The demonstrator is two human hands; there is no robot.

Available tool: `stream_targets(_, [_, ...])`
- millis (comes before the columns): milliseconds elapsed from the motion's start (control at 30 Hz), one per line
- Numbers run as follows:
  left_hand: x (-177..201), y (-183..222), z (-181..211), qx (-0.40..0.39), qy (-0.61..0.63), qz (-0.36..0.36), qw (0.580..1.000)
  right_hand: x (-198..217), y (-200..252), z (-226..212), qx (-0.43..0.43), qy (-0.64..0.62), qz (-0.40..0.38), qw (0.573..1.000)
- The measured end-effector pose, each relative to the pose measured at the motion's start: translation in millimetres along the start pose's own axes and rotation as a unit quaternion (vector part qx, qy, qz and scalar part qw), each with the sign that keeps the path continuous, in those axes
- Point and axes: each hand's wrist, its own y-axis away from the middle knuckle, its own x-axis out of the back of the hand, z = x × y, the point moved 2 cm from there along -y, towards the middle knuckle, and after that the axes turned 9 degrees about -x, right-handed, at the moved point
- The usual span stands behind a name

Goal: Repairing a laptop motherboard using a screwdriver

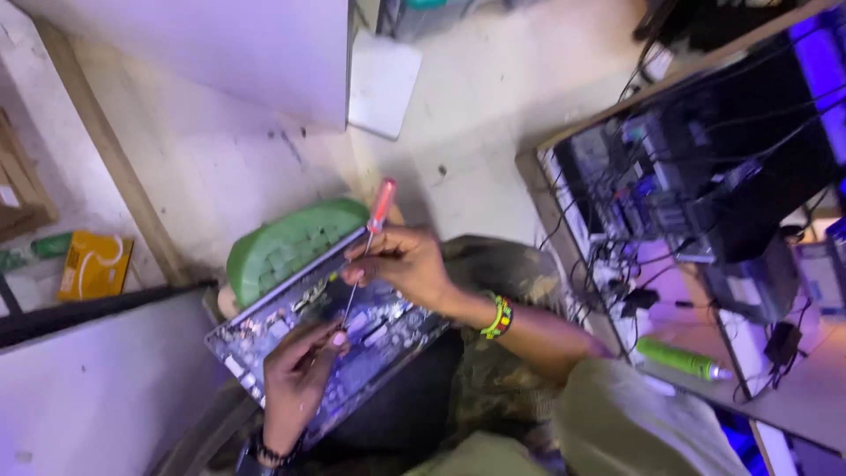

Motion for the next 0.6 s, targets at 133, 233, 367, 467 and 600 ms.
stream_targets(133, [1.4, 4.7, -6.3, 0.03, 0.033, -0.028, 0.999, -1.9, -4.2, 1.6, -0.01, -0.035, -0.047, 0.998])
stream_targets(233, [1.1, 6.4, -12.9, 0.037, 0.005, -0.006, 0.999, -3.8, -4.6, -0.3, 0.016, 0.036, -0.088, 0.995])
stream_targets(367, [5.4, 10.3, -36.1, 0.013, 0.081, -0.006, 0.997, -11.7, -0.6, 4.1, 0.003, 0.052, -0.127, 0.991])
stream_targets(467, [9.0, 19.5, -31.1, 0.061, 0.141, -0.01, 0.988, -9.7, 8.0, -10.8, 0.006, 0.04, -0.11, 0.993])
stream_targets(600, [8.1, -11.7, -8.8, 0.105, 0.085, 0.014, 0.991, 46.4, -12.2, -48.2, 0.168, -0.098, -0.016, 0.981])
